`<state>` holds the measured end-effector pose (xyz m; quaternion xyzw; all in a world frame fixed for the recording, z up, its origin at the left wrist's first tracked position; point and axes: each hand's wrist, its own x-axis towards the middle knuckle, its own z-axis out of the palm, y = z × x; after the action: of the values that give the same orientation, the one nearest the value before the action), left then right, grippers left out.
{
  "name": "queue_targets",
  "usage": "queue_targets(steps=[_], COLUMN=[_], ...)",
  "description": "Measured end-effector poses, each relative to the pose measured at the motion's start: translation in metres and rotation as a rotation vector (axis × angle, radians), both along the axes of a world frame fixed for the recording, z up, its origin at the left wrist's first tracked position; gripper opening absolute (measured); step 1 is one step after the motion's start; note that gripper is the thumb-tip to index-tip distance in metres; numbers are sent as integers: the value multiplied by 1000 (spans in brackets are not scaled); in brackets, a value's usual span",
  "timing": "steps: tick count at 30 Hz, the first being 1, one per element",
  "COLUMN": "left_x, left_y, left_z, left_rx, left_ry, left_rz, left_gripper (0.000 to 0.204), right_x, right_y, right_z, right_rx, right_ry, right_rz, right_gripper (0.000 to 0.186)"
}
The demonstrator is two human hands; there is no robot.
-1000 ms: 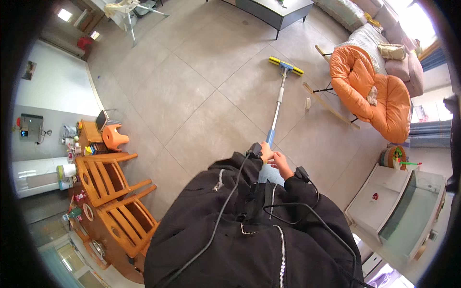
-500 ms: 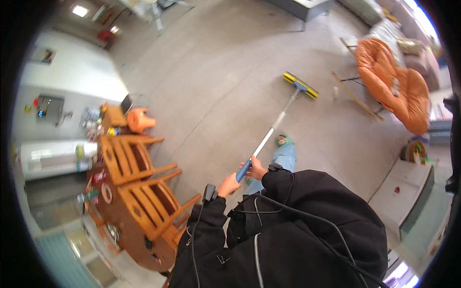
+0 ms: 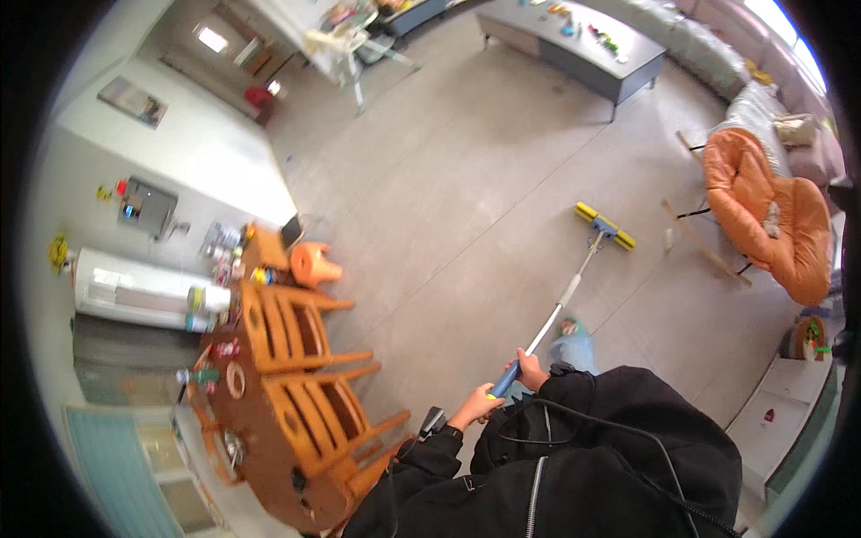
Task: The person mops the tiled floor of a living and dining area using a flat mop, moving around furniture and into the kitchen. The person then rinses the mop head under the kitchen sink faucet.
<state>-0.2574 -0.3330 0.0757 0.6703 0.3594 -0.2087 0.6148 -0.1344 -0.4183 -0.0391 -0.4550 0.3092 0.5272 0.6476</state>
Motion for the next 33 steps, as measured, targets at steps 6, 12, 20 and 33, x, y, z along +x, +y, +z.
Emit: queue_targets(steps=[6, 12, 20, 33], left_x=[226, 456, 501, -13], left_y=[-26, -73, -139, 65], left_z=[-21, -60, -57, -45], left_rx=[-312, -377, -389, -209], left_ry=[66, -148, -47, 15], left_rz=[57, -93, -176, -309], left_gripper=[20, 11, 11, 44], right_x=[177, 214, 73, 51], right_y=[-90, -286, -414, -28], right_z=[36, 32, -35, 12], right_rx=[-25, -267, -467, -470], right_ry=[-338, -430, -8, -1706], right_rz=[43, -475, -662, 778], right_gripper=[30, 22, 19, 45])
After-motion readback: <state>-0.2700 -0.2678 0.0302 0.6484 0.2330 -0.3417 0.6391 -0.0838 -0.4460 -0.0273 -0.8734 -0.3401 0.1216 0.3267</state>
